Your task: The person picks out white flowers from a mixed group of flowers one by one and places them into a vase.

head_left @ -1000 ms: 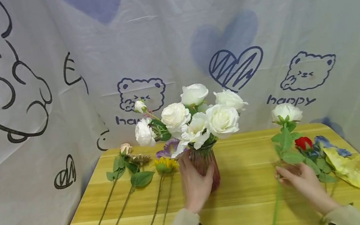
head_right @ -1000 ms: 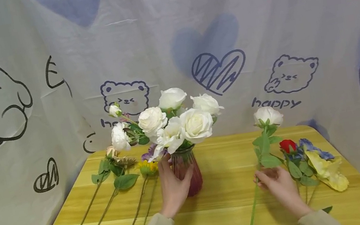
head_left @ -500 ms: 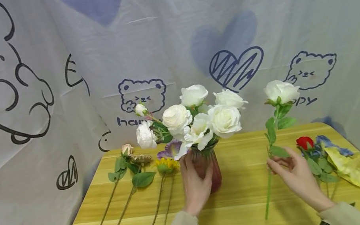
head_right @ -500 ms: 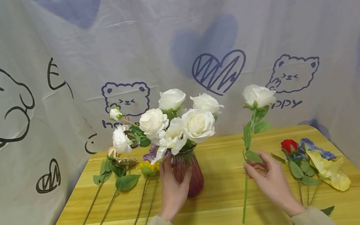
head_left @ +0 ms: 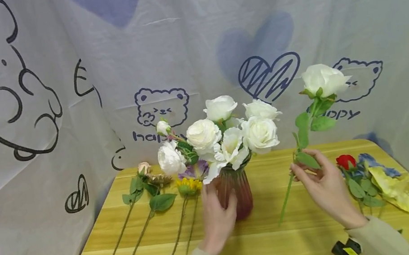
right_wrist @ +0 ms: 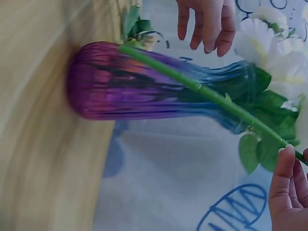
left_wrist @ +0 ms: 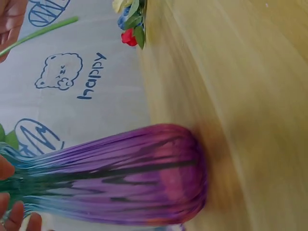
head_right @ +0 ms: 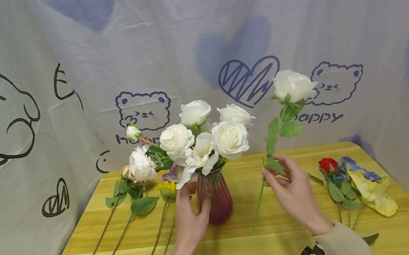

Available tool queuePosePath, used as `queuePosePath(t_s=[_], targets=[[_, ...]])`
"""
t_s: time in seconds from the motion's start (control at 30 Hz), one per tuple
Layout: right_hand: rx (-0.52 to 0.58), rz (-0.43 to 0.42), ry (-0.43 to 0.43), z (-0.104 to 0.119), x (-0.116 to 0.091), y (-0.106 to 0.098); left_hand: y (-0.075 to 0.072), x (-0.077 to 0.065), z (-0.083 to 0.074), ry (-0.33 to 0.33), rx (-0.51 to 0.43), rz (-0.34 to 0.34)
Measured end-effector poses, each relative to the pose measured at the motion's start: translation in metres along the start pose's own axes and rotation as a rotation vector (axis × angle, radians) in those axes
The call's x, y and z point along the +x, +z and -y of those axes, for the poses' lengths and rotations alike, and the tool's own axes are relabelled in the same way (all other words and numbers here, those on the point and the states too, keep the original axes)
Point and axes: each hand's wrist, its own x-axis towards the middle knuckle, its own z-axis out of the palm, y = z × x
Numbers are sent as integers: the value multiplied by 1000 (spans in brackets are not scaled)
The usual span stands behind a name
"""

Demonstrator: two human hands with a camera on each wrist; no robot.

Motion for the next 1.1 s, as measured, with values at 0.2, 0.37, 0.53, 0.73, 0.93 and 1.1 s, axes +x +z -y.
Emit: queuePosePath(t_s=[0.2, 0.37, 0.53, 0.73, 0.93, 1.1], targets=[[113, -56, -157, 14, 11, 11, -11, 2, -8, 231, 47, -35], [142, -71, -288, 27, 19, 19, -15, 6, -15, 385, 34, -9], [153, -102, -338, 39, 27, 25, -18, 13, -21, 434, 56, 2], [222, -147, -398, 51, 39, 30, -21, 24, -26, 462, 57, -5], [330, -212, -503, 63, 45, 35, -24, 35, -32, 476, 33, 13], [382, -307, -567, 75, 49, 38, -25, 40, -35, 447, 21, 37]])
